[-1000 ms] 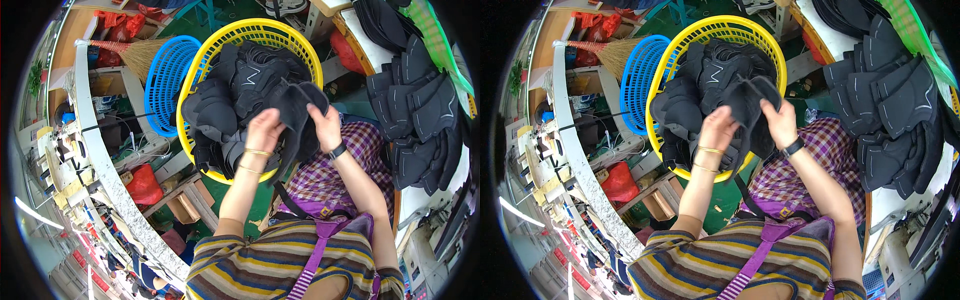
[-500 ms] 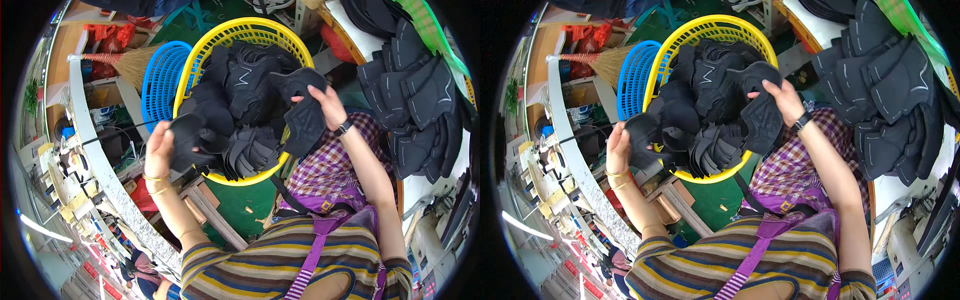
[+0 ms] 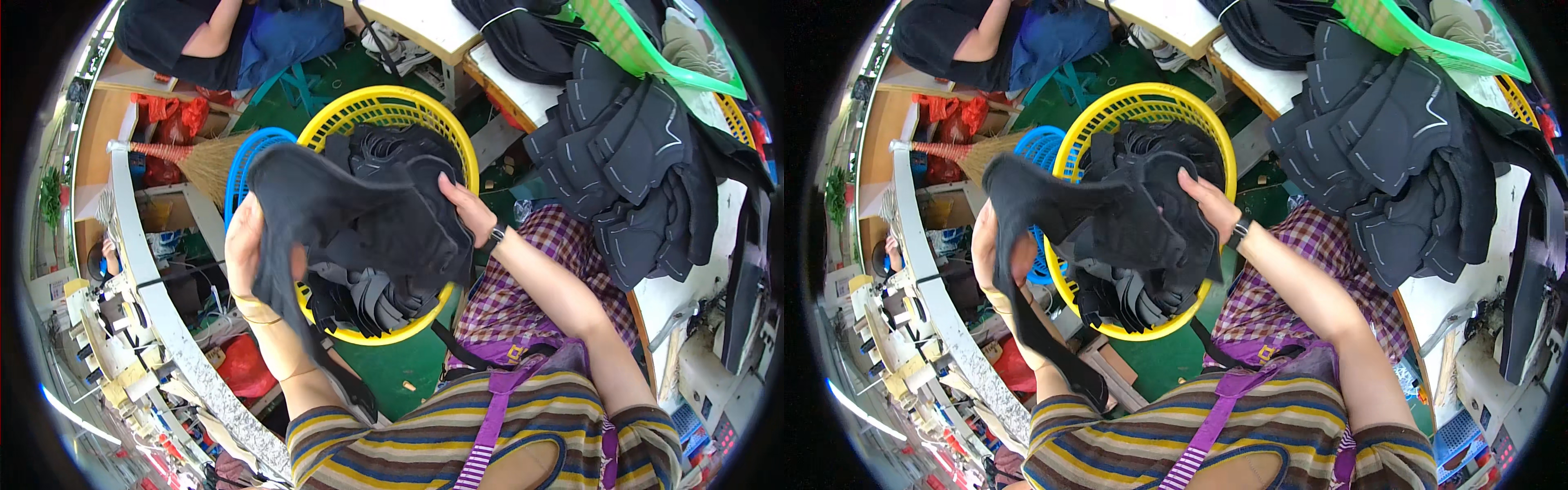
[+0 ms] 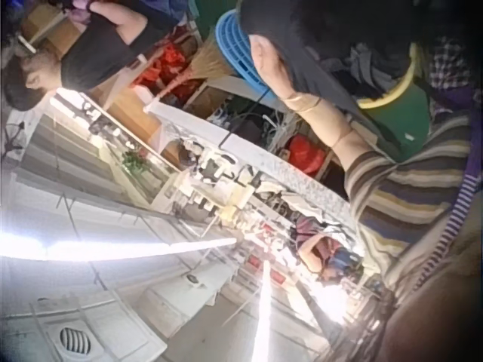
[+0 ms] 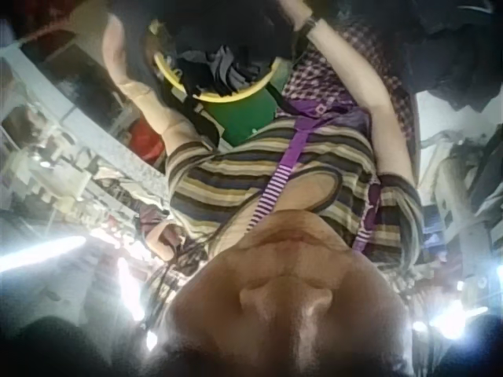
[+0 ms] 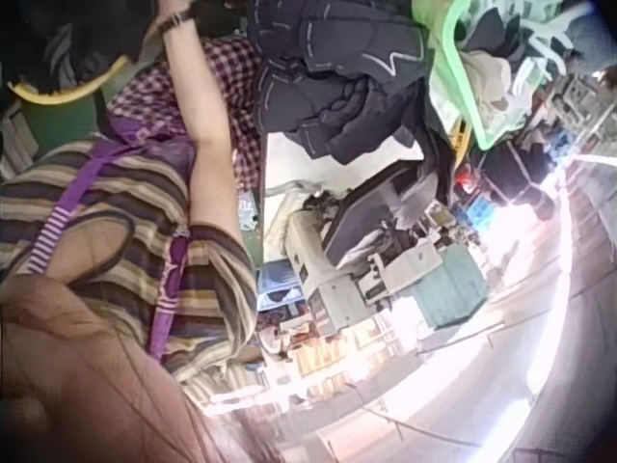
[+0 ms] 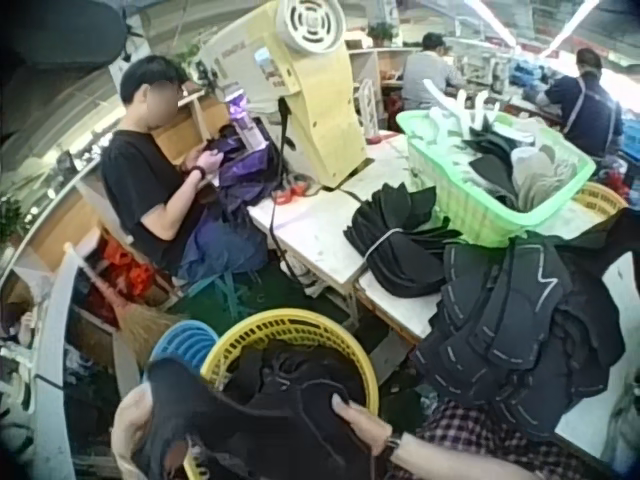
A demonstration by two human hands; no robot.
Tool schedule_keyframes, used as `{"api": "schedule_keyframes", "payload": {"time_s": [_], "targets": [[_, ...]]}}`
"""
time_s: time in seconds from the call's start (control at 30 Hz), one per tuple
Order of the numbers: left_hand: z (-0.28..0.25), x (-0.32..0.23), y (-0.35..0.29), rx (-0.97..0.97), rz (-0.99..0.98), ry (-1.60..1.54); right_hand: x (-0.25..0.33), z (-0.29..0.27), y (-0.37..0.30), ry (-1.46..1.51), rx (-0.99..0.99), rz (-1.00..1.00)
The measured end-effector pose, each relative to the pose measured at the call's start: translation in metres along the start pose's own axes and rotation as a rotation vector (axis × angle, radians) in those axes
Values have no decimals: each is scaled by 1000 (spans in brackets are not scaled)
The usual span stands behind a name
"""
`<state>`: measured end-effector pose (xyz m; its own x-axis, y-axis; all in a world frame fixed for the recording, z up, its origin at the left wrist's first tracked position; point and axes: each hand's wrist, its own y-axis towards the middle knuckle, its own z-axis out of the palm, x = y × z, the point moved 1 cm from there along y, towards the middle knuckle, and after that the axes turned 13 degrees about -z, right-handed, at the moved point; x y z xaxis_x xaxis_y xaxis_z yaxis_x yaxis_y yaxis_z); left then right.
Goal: The person folds the edges of shoe parts using a machine, hammers the folded pieces with a hammer, and sorts and places the finished parts into a basket.
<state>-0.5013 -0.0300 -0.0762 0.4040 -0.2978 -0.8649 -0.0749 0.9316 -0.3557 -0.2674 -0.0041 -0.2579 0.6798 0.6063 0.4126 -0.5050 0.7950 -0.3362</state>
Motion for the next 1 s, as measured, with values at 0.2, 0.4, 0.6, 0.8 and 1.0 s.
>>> {"api": "schedule_keyframes", "payload": {"time_s": [0.2,0.4,0.6,0.8,1.0], "targets": [[-3,25,30,-169,-217,-9,11,30,-28,94,274,-159],[15,45,19,191,-189,526,44,55,-24,-95,486,-264],[-1,35,17,106,-131,28,60,51,-39,-155,322,-370],[-92,-25,8,-263,61,-44,75,32,-63,-558,221,-526],[-117,-92,-50,-369,245,390,96,19,-79,-456,135,-614]]}}
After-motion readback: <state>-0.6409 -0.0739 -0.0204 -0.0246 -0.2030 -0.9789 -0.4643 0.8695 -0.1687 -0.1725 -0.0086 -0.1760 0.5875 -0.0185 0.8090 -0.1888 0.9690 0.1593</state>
